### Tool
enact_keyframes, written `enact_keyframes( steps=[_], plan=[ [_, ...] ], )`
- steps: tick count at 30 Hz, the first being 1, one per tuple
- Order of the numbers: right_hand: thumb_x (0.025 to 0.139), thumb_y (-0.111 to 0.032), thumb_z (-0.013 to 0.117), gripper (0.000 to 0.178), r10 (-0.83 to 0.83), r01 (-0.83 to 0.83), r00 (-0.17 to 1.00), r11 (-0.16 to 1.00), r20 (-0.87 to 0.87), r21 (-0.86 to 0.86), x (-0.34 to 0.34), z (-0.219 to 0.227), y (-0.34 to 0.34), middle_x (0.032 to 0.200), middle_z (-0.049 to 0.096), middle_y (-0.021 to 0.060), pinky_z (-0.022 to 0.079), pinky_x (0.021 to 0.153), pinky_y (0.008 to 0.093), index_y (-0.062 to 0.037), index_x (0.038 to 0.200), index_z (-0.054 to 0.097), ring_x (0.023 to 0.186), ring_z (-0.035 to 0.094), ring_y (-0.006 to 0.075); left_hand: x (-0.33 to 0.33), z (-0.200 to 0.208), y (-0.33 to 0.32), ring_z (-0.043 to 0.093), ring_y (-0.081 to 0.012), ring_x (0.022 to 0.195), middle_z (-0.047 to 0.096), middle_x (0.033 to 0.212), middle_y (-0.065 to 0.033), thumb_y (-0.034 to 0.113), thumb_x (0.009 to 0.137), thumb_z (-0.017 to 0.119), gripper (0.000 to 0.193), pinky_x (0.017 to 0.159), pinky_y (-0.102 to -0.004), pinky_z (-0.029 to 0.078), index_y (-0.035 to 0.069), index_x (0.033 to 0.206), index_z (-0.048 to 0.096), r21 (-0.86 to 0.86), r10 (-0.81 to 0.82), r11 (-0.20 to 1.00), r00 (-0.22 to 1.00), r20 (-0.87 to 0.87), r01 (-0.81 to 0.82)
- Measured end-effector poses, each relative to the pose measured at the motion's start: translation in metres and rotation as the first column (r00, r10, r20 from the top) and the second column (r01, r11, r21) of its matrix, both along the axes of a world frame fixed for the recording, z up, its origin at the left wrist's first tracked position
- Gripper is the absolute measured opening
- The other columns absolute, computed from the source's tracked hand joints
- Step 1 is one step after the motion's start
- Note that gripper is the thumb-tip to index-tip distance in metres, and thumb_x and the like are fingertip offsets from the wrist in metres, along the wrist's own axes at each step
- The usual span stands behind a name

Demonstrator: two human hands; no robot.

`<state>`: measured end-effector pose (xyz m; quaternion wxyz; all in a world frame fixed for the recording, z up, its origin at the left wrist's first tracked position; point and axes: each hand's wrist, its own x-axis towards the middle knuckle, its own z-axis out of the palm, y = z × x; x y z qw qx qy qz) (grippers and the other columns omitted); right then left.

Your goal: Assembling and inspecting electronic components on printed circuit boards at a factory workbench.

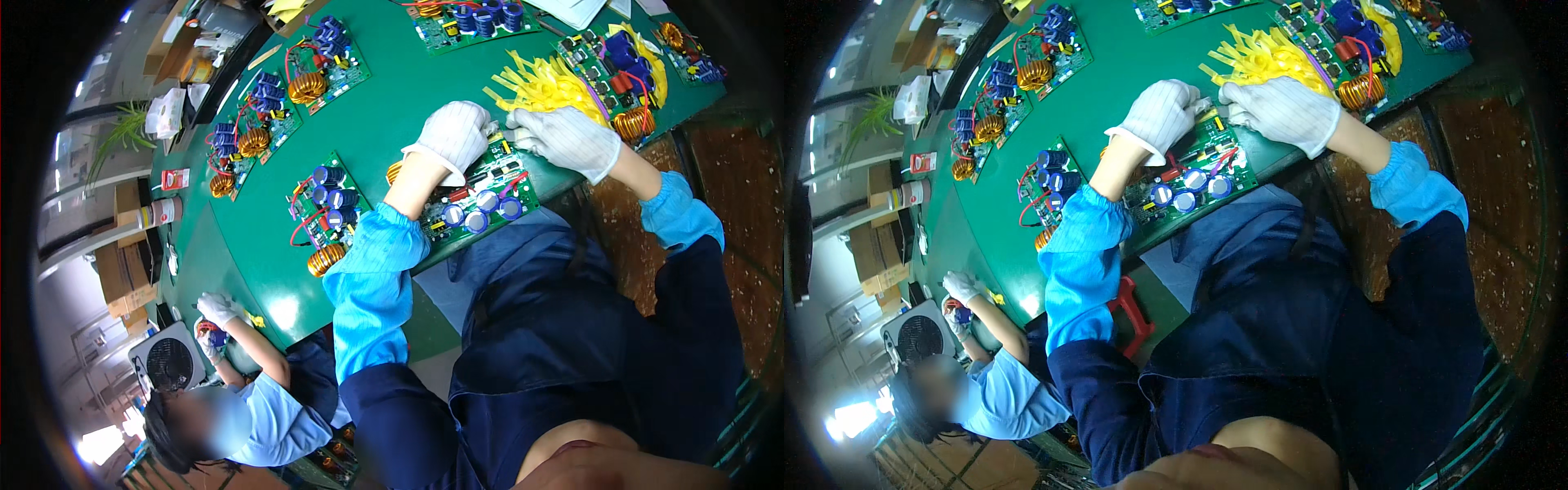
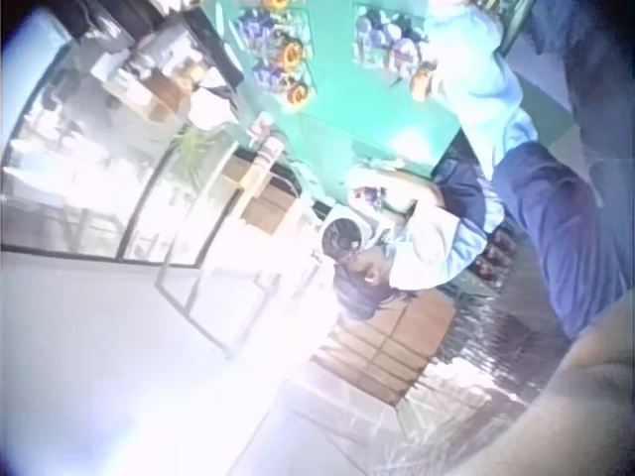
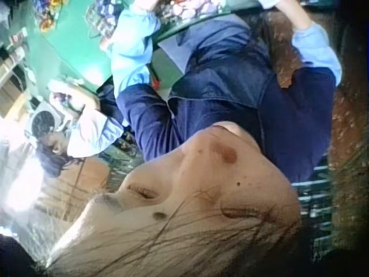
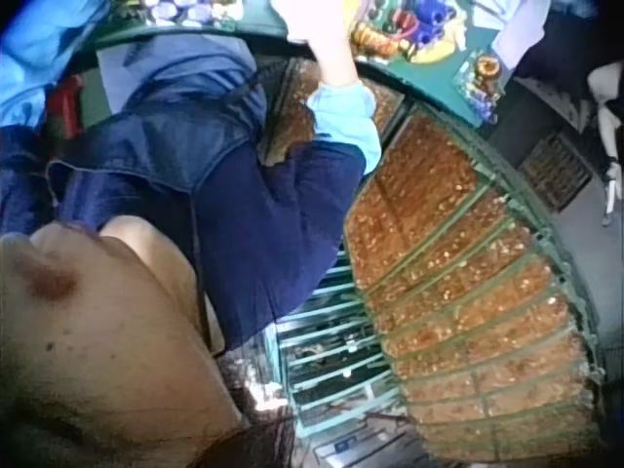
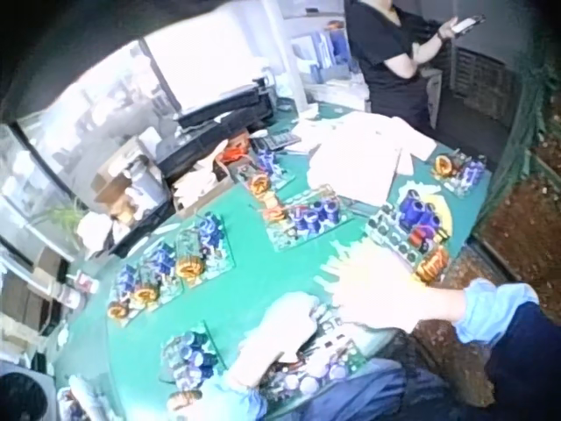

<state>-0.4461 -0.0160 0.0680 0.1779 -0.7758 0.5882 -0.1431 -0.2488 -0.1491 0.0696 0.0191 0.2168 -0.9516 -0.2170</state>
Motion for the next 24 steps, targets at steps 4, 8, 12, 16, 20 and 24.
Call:
enact_keyframes(
  steps=[4, 8, 12, 16, 20, 24],
  plan=[
    [0.1, -0.024, 0.055, 0.03, 0.155, -0.155, 0.987, 0.988, -0.041, 0.002, -0.008, 0.02, -0.006, 0.096, 0.071, 0.0126, 0.052, 0.07, 0.0469, -0.0204, 0.129, 0.059, 0.086, 0.069, 0.0364, 0.002, -0.002, -0.004, 0.066, -0.042, 0.083, 0.068, 0.083, -0.0235, 0.024, 0.093, 0.061, 0.026, 0.076, -0.0487, 0.052, 0.001, 0.088, 0.073, 0.025, 0.002, 1.0, 0.999, -0.039, -0.001],
    [0.099, -0.023, 0.056, 0.04, 0.257, -0.259, 0.956, 0.966, -0.139, -0.001, -0.014, 0.014, -0.015, 0.098, 0.07, 0.0112, 0.053, 0.07, 0.0464, -0.0246, 0.138, 0.059, 0.086, 0.068, 0.0351, 0.002, -0.001, -0.006, 0.066, -0.0421, 0.082, 0.068, 0.082, -0.0242, 0.025, 0.093, 0.061, 0.027, 0.076, -0.0483, 0.052, 0.001, 0.087, 0.073, 0.076, 0.005, 0.997, 0.999, -0.039, -0.002],
    [0.097, -0.021, 0.057, 0.039, 0.298, -0.3, 0.935, 0.954, -0.19, 0.018, -0.018, 0.006, -0.026, 0.094, 0.069, 0.0113, 0.053, 0.07, 0.0469, -0.0234, 0.135, 0.061, 0.084, 0.068, 0.0347, 0.002, 0.0, -0.007, 0.066, -0.0421, 0.082, 0.068, 0.082, -0.0245, 0.025, 0.093, 0.062, 0.028, 0.076, -0.0481, 0.052, 0.001, 0.086, 0.073, 0.08, 0.023, 0.997, 0.999, -0.042, -0.02],
    [0.095, -0.02, 0.057, 0.036, 0.295, -0.289, 0.927, 0.955, -0.23, 0.062, -0.009, 0.019, -0.027, 0.091, 0.068, 0.0115, 0.053, 0.071, 0.0472, -0.0215, 0.131, 0.063, 0.084, 0.067, 0.0356, 0.007, -0.007, -0.009, 0.065, -0.0428, 0.081, 0.067, 0.081, -0.025, 0.027, 0.092, 0.062, 0.029, 0.076, -0.0482, 0.052, 0.001, 0.086, 0.072, 0.044, -0.017, 0.999, 0.996, -0.091, 0.021],
    [0.097, -0.02, 0.056, 0.035, 0.269, -0.251, 0.938, 0.962, -0.22, 0.107, -0.011, 0.028, -0.026, 0.092, 0.068, 0.0116, 0.052, 0.073, 0.0461, -0.021, 0.132, 0.062, 0.085, 0.067, 0.0352, 0.011, 0.003, -0.007, 0.066, -0.0421, 0.084, 0.069, 0.085, -0.0244, 0.03, 0.091, 0.064, 0.031, 0.078, -0.0469, 0.053, 0.001, 0.096, 0.074, 0.067, 0.029, 0.997, 0.999, 0.019, -0.03],
    [0.097, -0.019, 0.055, 0.037, 0.308, -0.313, 0.942, 0.949, -0.132, -0.023, -0.02, 0.017, -0.024, 0.09, 0.067, 0.0111, 0.051, 0.072, 0.0458, -0.02, 0.133, 0.063, 0.083, 0.066, 0.0342, 0.038, 0.011, 0.004, 0.064, -0.038, 0.102, 0.069, 0.105, -0.0218, 0.031, 0.09, 0.069, 0.042, 0.09, -0.0444, 0.052, 0.003, 0.122, 0.07, 0.039, -0.016, 0.999, 1.0, 0.002, 0.016]
  ],
)
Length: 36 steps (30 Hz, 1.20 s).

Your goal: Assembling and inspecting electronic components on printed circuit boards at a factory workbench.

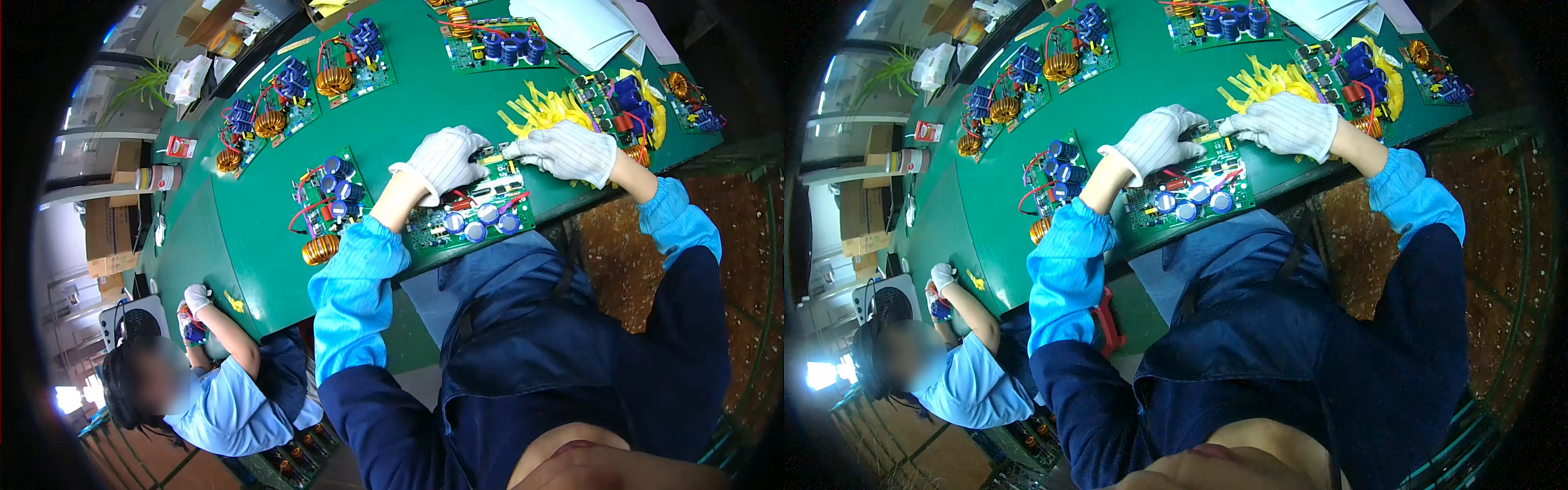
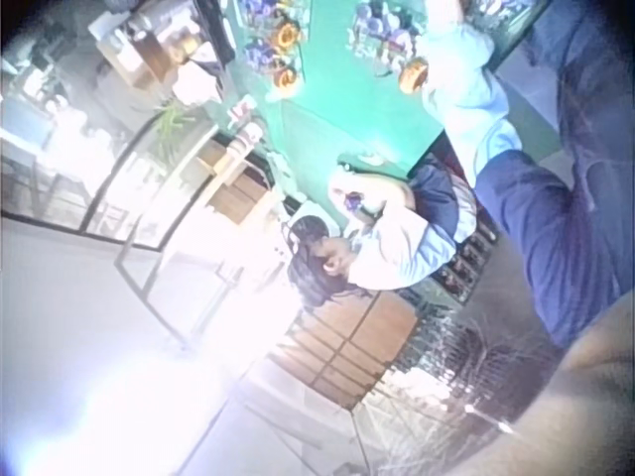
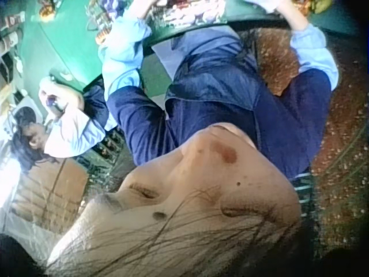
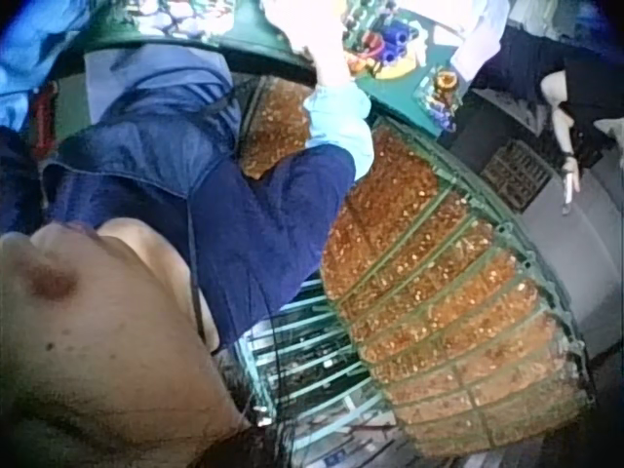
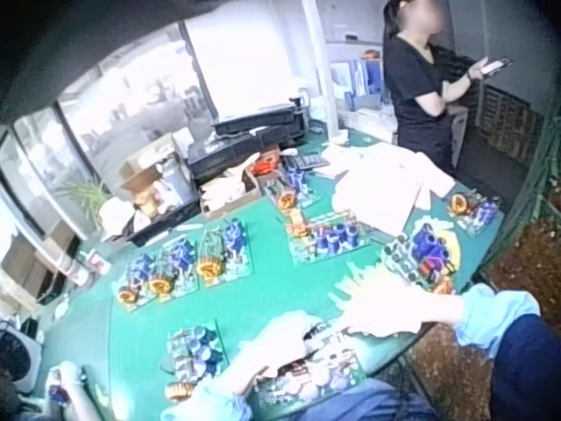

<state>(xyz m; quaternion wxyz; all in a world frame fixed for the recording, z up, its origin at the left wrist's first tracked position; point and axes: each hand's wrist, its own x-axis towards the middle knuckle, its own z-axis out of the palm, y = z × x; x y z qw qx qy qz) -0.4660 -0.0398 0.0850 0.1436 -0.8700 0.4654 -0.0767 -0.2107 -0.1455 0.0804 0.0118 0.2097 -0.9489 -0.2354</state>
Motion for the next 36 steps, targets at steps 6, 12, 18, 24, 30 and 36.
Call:
enact_keyframes(
  steps=[6, 12, 18, 24, 30, 36],
  plan=[
    [0.09, -0.015, 0.061, 0.051, 0.099, -0.148, 0.977, 0.952, -0.189, -0.267, 0.006, 0.014, 0.001, 0.094, 0.062, 0.0111, 0.05, 0.067, 0.0412, -0.0223, 0.14, 0.059, 0.075, 0.063, 0.0301, 0.004, -0.002, -0.007, 0.065, -0.0386, 0.101, 0.07, 0.104, -0.0228, 0.024, 0.092, 0.067, 0.033, 0.09, -0.0429, 0.052, 0.002, 0.116, 0.073, 0.111, -0.003, 0.994, 0.999, -0.051, 0.008],
    [0.085, -0.011, 0.064, 0.063, 0.079, -0.15, 0.956, 0.959, -0.283, -0.24, 0.016, 0.032, 0.026, 0.091, 0.058, 0.0076, 0.047, 0.062, 0.0376, -0.021, 0.146, 0.053, 0.073, 0.062, 0.0253, 0.004, 0.005, -0.01, 0.069, -0.0337, 0.091, 0.072, 0.102, -0.0242, 0.021, 0.095, 0.064, 0.03, 0.085, -0.0376, 0.053, -0.001, 0.112, 0.074, 0.32, 0.092, 0.944, 0.995, -0.043, -0.074],
    [0.094, -0.02, 0.064, 0.053, -0.135, 0.093, 0.979, 0.961, -0.151, -0.26, 0.005, 0.042, 0.044, 0.082, 0.059, 0.0061, 0.047, 0.058, 0.0387, -0.0235, 0.146, 0.053, 0.069, 0.061, 0.0256, 0.005, 0.012, -0.011, 0.068, -0.0179, 0.091, 0.075, 0.102, -0.0148, 0.018, 0.099, 0.059, 0.03, 0.086, -0.0308, 0.052, -0.005, 0.114, 0.071, 0.6, 0.384, 0.751, 0.921, -0.057, -0.276],
    [0.099, -0.023, 0.06, 0.052, -0.038, 0.022, 0.991, 0.992, -0.128, -0.122, 0.018, 0.037, 0.026, 0.092, 0.069, 0.0093, 0.052, 0.061, 0.0406, -0.0245, 0.15, 0.048, 0.072, 0.066, 0.0291, 0.016, 0.009, -0.006, 0.068, -0.0188, 0.09, 0.075, 0.1, -0.0136, 0.021, 0.098, 0.062, 0.03, 0.085, -0.0319, 0.053, -0.003, 0.115, 0.071, 0.466, 0.405, 0.835, 0.9, -0.163, -0.291],
    [0.094, -0.018, 0.058, 0.051, 0.131, -0.165, 0.947, 0.982, -0.295, -0.094, 0.023, 0.037, 0.009, 0.075, 0.062, 0.0109, 0.049, 0.056, 0.0426, -0.0263, 0.145, 0.056, 0.063, 0.064, 0.0313, 0.037, 0.011, 0.008, 0.067, -0.0347, 0.101, 0.071, 0.107, -0.0184, 0.034, 0.085, 0.074, 0.041, 0.09, -0.0432, 0.053, 0.006, 0.115, 0.073, 0.021, 0.206, 0.978, 0.977, 0.048, -0.207],
    [0.092, -0.017, 0.059, 0.05, 0.182, -0.22, 0.946, 0.968, -0.268, -0.12, 0.038, 0.065, 0.002, 0.083, 0.061, 0.0123, 0.05, 0.058, 0.0425, -0.0228, 0.142, 0.059, 0.066, 0.064, 0.0299, 0.042, -0.001, -0.002, 0.066, -0.0357, 0.097, 0.07, 0.103, -0.0196, 0.03, 0.084, 0.074, 0.039, 0.09, -0.0438, 0.052, 0.004, 0.113, 0.073, -0.004, 0.19, 0.982, 0.98, 0.068, -0.19]
  ],
)
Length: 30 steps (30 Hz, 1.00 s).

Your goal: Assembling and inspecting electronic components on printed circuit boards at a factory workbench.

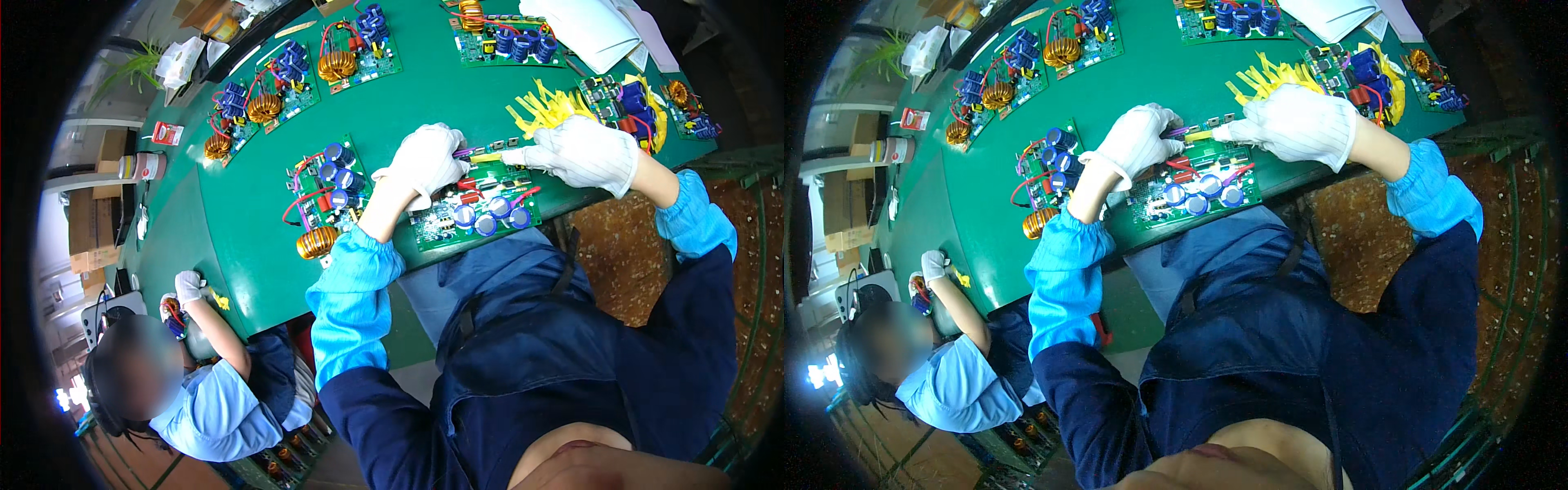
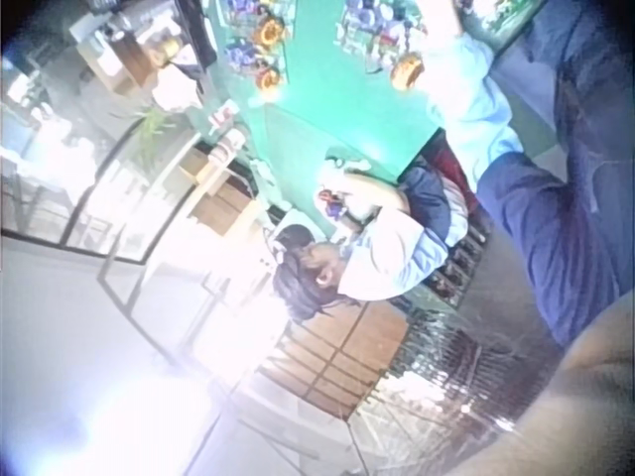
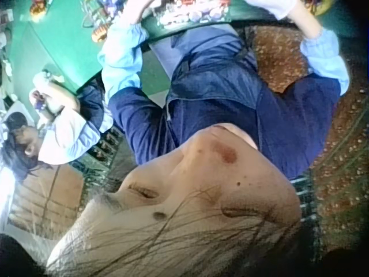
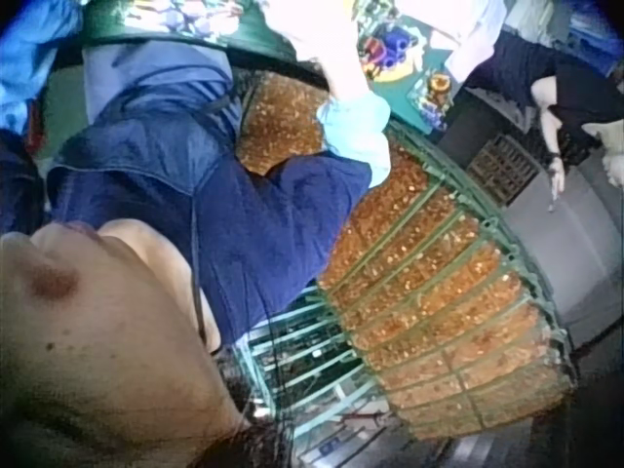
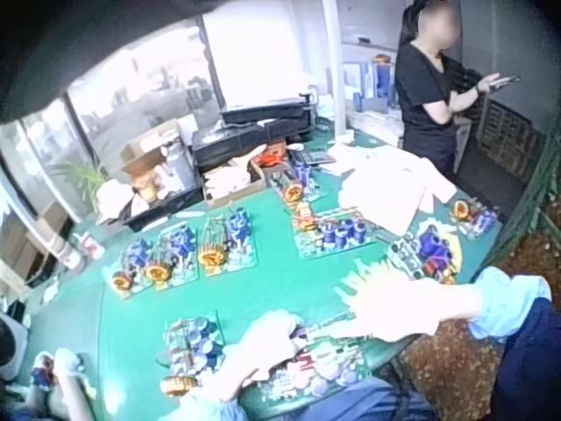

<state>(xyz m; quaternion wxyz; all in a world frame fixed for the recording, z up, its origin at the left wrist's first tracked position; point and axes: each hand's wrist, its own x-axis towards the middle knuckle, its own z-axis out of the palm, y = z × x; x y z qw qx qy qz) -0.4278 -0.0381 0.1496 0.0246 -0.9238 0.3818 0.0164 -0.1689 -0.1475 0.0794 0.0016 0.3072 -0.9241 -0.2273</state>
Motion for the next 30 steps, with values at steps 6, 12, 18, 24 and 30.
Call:
enact_keyframes(
  steps=[6, 12, 18, 24, 30],
  plan=[
    [0.088, -0.014, 0.061, 0.056, 0.0, 0.0, 0.998, 1.0, -0.057, -0.003, 0.009, 0.004, 0.019, 0.082, 0.058, 0.0111, 0.05, 0.057, 0.0416, -0.0242, 0.143, 0.057, 0.063, 0.062, 0.0289, 0.0, -0.004, -0.005, 0.067, -0.0375, 0.094, 0.071, 0.097, -0.0216, 0.026, 0.086, 0.071, 0.035, 0.088, -0.0443, 0.052, 0.002, 0.111, 0.074, 0.091, -0.047, 0.994, 0.992, -0.115, 0.058],
    [0.085, -0.009, 0.062, 0.062, -0.044, 0.05, 0.992, 0.998, -0.117, 0.041, 0.007, 0.01, 0.033, 0.081, 0.058, 0.0112, 0.05, 0.056, 0.0412, -0.0256, 0.145, 0.054, 0.062, 0.062, 0.0296, -0.002, -0.005, -0.003, 0.068, -0.0387, 0.093, 0.071, 0.099, -0.0233, 0.022, 0.087, 0.067, 0.032, 0.086, -0.0441, 0.052, 0.002, 0.112, 0.074, 0.143, 0.009, 0.99, 0.997, -0.079, 0.002],
    [0.102, -0.019, 0.056, 0.037, -0.526, 0.542, 0.824, 0.84, 0.209, -0.018, -0.035, 0.018, 0.058, 0.091, 0.068, 0.0154, 0.055, 0.065, 0.0451, -0.0206, 0.139, 0.057, 0.079, 0.068, 0.0342, 0.007, 0.007, 0.004, 0.066, -0.0386, 0.1, 0.07, 0.104, -0.0219, 0.023, 0.086, 0.057, 0.036, 0.089, -0.0454, 0.052, 0.003, 0.112, 0.072, 0.139, 0.088, 0.988, 0.975, -0.205, -0.06],
    [0.102, -0.021, 0.054, 0.059, -0.835, 0.803, 0.551, 0.531, 0.003, 0.271, -0.027, -0.065, 0.107, 0.085, 0.067, 0.0289, 0.05, 0.068, 0.0559, -0.012, 0.155, 0.03, 0.077, 0.066, 0.0471, -0.002, 0.004, 0.017, 0.065, -0.0368, 0.099, 0.07, 0.104, -0.0179, 0.022, 0.088, 0.062, 0.027, 0.089, -0.0458, 0.053, 0.005, 0.107, 0.073, -0.157, 0.083, 0.977, 0.935, -0.345, -0.145],
    [0.103, -0.025, 0.055, 0.054, -0.814, 0.749, 0.508, 0.579, 0.281, 0.322, -0.025, -0.06, 0.113, 0.082, 0.066, 0.0285, 0.048, 0.068, 0.0568, -0.0067, 0.149, 0.033, 0.077, 0.064, 0.0485, -0.023, 0.028, 0.037, 0.063, -0.0355, 0.113, 0.068, 0.116, -0.0173, 0.038, 0.085, 0.075, 0.05, 0.094, -0.0451, 0.052, 0.001, 0.118, 0.067, -0.24, -0.043, 0.971, 0.964, -0.261, -0.022]
  ],
)
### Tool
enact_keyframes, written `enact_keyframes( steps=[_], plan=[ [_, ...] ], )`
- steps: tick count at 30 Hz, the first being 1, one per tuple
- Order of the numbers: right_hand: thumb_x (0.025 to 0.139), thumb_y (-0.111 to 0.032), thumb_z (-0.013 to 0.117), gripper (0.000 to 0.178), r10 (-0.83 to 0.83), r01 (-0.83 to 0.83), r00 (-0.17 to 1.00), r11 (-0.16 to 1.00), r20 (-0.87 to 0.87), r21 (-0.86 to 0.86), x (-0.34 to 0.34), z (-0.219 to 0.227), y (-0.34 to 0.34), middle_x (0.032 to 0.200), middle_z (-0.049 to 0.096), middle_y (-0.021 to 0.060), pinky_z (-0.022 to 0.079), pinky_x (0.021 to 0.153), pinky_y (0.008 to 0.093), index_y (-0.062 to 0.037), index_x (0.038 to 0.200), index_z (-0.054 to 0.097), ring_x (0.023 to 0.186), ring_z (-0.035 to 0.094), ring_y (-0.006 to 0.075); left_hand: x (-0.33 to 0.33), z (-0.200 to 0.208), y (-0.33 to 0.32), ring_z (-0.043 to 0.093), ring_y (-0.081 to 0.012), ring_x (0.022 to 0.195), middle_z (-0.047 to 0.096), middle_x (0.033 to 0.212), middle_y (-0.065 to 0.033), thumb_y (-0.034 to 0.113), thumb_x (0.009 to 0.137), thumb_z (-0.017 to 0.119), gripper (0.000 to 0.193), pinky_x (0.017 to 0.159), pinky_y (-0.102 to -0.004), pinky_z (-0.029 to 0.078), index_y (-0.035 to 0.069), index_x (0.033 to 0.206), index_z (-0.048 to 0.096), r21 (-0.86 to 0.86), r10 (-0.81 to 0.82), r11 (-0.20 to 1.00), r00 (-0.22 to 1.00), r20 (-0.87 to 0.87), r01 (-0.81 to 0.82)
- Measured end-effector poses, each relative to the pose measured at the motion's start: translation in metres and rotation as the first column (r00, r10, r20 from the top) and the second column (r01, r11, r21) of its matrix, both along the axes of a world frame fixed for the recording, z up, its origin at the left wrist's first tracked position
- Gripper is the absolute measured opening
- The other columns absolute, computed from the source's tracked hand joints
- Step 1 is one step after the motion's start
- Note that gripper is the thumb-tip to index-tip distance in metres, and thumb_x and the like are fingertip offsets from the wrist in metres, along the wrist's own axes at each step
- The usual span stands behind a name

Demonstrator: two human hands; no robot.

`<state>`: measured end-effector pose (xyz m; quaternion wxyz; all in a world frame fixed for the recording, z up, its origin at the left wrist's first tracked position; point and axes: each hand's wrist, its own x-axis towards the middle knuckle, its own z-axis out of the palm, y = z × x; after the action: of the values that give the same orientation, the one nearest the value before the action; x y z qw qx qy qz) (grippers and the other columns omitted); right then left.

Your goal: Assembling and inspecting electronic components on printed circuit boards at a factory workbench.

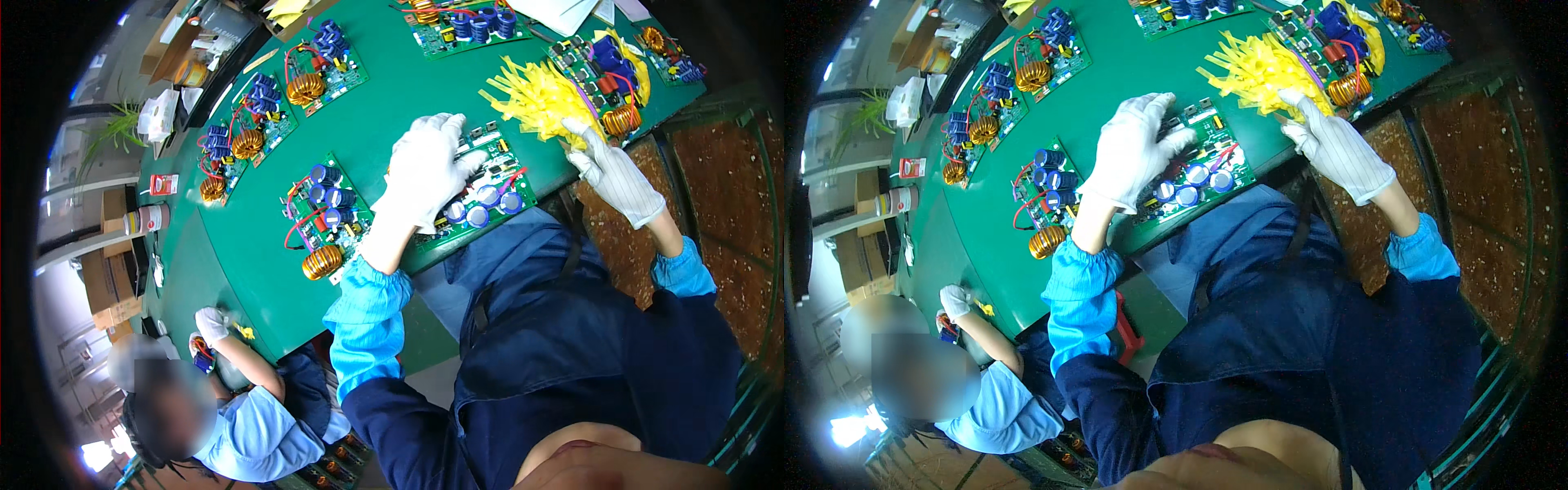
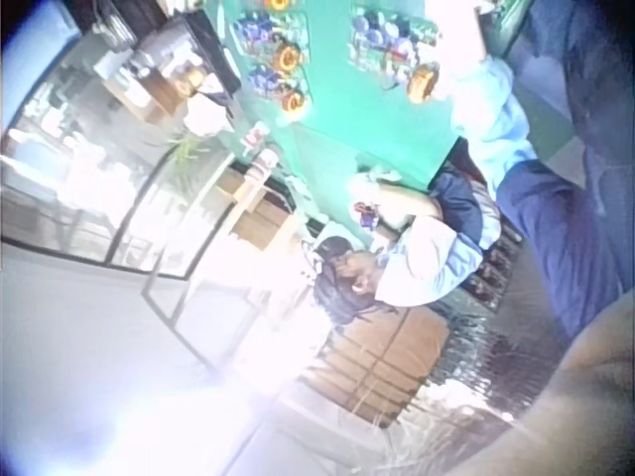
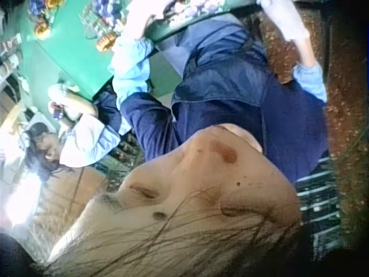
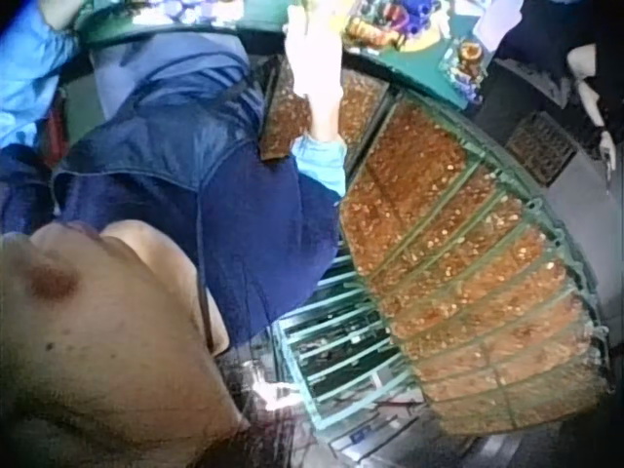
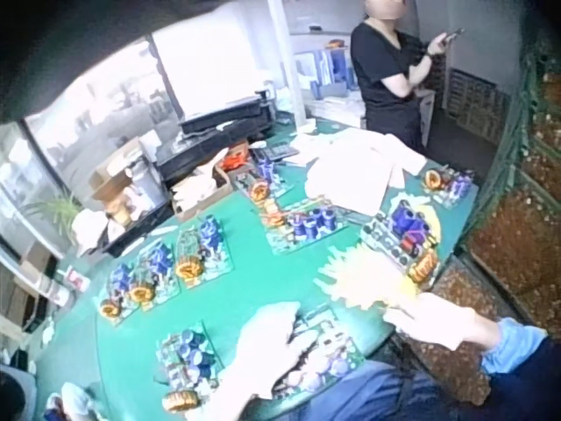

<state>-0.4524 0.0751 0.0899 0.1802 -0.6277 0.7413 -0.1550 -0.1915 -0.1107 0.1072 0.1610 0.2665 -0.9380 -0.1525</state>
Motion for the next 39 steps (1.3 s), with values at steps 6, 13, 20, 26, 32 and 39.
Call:
enact_keyframes(
  steps=[6, 13, 20, 26, 32, 39],
  plan=[
    [0.1, -0.032, 0.06, 0.027, 0.157, -0.15, 0.986, 0.983, 0.061, -0.101, 0.017, 0.001, -0.016, 0.091, 0.068, 0.0185, 0.053, 0.069, 0.0474, -0.0063, 0.105, 0.059, 0.081, 0.068, 0.0379, -0.034, 0.004, 0.009, 0.058, -0.0393, 0.124, 0.055, 0.138, -0.026, 0.044, 0.078, 0.082, 0.094, 0.1, -0.0448, 0.051, -0.007, 0.146, 0.041, 0.11, -0.096, 0.993, 0.879, 0.468, 0.05],
    [0.088, -0.028, 0.07, 0.028, 0.338, -0.357, 0.931, 0.921, -0.135, -0.157, 0.024, -0.012, -0.026, 0.1, 0.064, 0.0093, 0.053, 0.077, 0.0384, -0.0076, 0.106, 0.067, 0.093, 0.065, 0.0274, -0.028, -0.006, 0.004, 0.057, -0.0415, 0.123, 0.056, 0.135, -0.0289, 0.042, 0.081, 0.079, 0.095, 0.101, -0.045, 0.05, -0.01, 0.149, 0.037, 0.217, -0.19, 0.97, 0.897, 0.4, 0.109],
    [0.09, -0.026, 0.067, 0.022, 0.314, -0.322, 0.947, 0.93, -0.072, -0.177, 0.021, -0.02, -0.022, 0.095, 0.057, 0.0075, 0.052, 0.073, 0.0392, -0.0079, 0.102, 0.064, 0.088, 0.064, 0.0261, -0.029, -0.013, 0.006, 0.057, -0.0408, 0.121, 0.058, 0.134, -0.0282, 0.041, 0.086, 0.075, 0.086, 0.101, -0.044, 0.05, -0.009, 0.147, 0.04, 0.186, -0.17, 0.976, 0.927, 0.334, 0.112],
    [0.093, -0.026, 0.064, 0.022, 0.283, -0.326, 0.942, 0.898, -0.179, -0.296, 0.026, -0.04, -0.02, 0.104, 0.062, 0.0068, 0.054, 0.071, 0.0379, -0.0115, 0.109, 0.065, 0.088, 0.067, 0.0238, -0.033, -0.012, 0.003, 0.058, -0.0406, 0.121, 0.058, 0.135, -0.0262, 0.043, 0.086, 0.074, 0.084, 0.104, -0.0437, 0.048, -0.009, 0.144, 0.045, 0.178, -0.148, 0.98, 0.937, 0.317, 0.095],
    [0.094, -0.028, 0.062, 0.023, 0.281, -0.37, 0.912, 0.879, -0.299, -0.301, 0.028, -0.036, -0.024, 0.097, 0.056, 0.0061, 0.053, 0.064, 0.0347, -0.0111, 0.11, 0.064, 0.083, 0.064, 0.0206, -0.04, -0.003, 0.012, 0.061, -0.0402, 0.115, 0.061, 0.13, -0.0251, 0.055, 0.081, 0.076, 0.093, 0.098, -0.0438, 0.051, -0.01, 0.141, 0.047, 0.153, -0.107, 0.986, 0.939, 0.327, 0.059],
    [0.088, -0.019, 0.066, 0.04, 0.424, -0.484, 0.863, 0.849, -0.273, -0.213, 0.017, -0.025, -0.029, 0.103, 0.058, 0.0068, 0.054, 0.066, 0.0344, -0.0192, 0.127, 0.064, 0.088, 0.066, 0.0225, -0.037, -0.013, 0.011, 0.066, -0.0382, 0.103, 0.065, 0.122, -0.0248, 0.051, 0.089, 0.069, 0.079, 0.09, -0.0432, 0.054, -0.011, 0.135, 0.054, 0.046, -0.105, 0.994, 0.941, 0.322, 0.095]
  ],
)
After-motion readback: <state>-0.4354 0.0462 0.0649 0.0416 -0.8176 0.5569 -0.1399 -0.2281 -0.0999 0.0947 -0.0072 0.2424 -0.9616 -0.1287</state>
